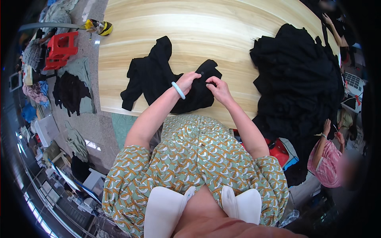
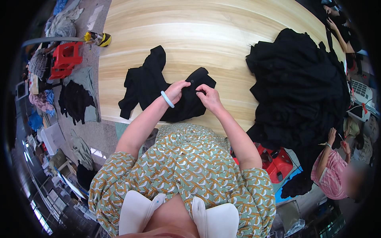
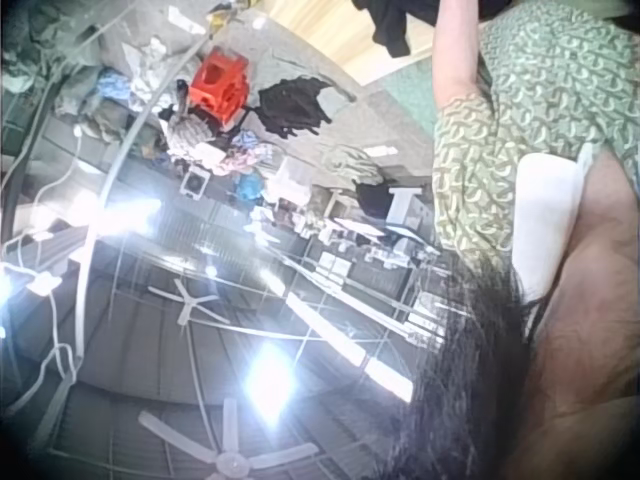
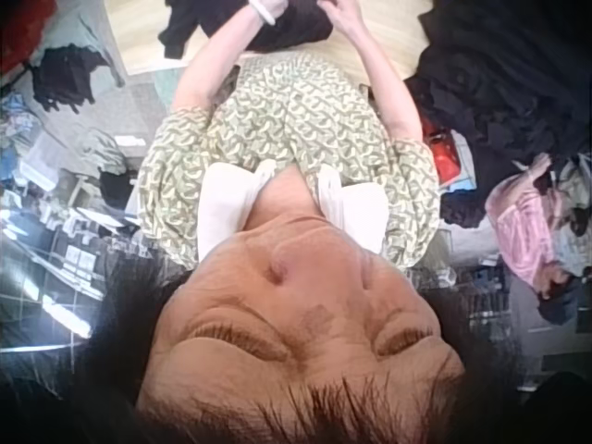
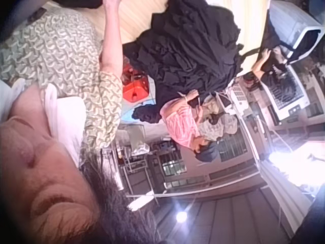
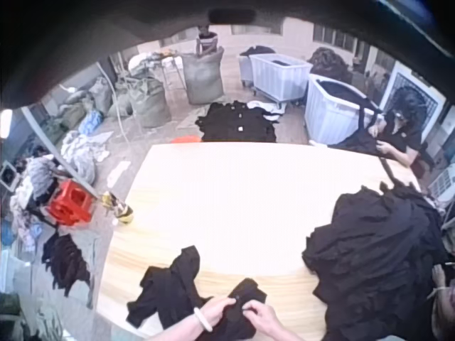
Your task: Inspect and button black garments on a table.
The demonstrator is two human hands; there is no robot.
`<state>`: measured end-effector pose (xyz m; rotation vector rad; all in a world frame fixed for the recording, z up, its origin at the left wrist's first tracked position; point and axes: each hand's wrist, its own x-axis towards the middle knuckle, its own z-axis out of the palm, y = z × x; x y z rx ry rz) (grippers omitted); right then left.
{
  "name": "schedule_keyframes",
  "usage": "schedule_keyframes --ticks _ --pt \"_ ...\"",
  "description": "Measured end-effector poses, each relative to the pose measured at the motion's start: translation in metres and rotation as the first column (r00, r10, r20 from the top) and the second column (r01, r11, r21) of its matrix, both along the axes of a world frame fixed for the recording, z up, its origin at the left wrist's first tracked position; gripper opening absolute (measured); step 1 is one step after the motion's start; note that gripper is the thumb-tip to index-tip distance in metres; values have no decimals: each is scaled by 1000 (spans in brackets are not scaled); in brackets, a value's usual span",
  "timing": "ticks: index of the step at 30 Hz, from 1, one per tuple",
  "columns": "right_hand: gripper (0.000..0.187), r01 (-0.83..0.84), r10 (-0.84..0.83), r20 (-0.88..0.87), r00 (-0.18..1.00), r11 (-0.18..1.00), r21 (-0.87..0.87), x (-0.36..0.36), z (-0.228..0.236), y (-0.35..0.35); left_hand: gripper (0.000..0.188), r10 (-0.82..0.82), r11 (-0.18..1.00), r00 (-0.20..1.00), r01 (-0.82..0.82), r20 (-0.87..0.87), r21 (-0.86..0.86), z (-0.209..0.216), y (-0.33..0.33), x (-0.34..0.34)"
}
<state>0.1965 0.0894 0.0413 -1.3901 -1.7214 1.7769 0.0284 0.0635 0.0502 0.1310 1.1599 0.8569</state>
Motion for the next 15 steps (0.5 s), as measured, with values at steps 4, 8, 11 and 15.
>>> schedule_keyframes --ticks 4,8,11,15 --pt "12 -32 25 75 997 994 101 -3 6 3 16 -99 995 957 93 -274 -37 -20 -2 1" --pt "11 -73 49 134 990 982 176 -6 14 3 21 -218 943 705 331 -674 42 -22 0 5" --pt "10 -96 45 183 982 956 277 -12 18 3 23 -226 886 639 449 -736 118 -30 -6 3" --pt "13 -164 77 290 954 943 289 -12 12 1 24 -283 821 566 560 -774 109 -25 -7 7"
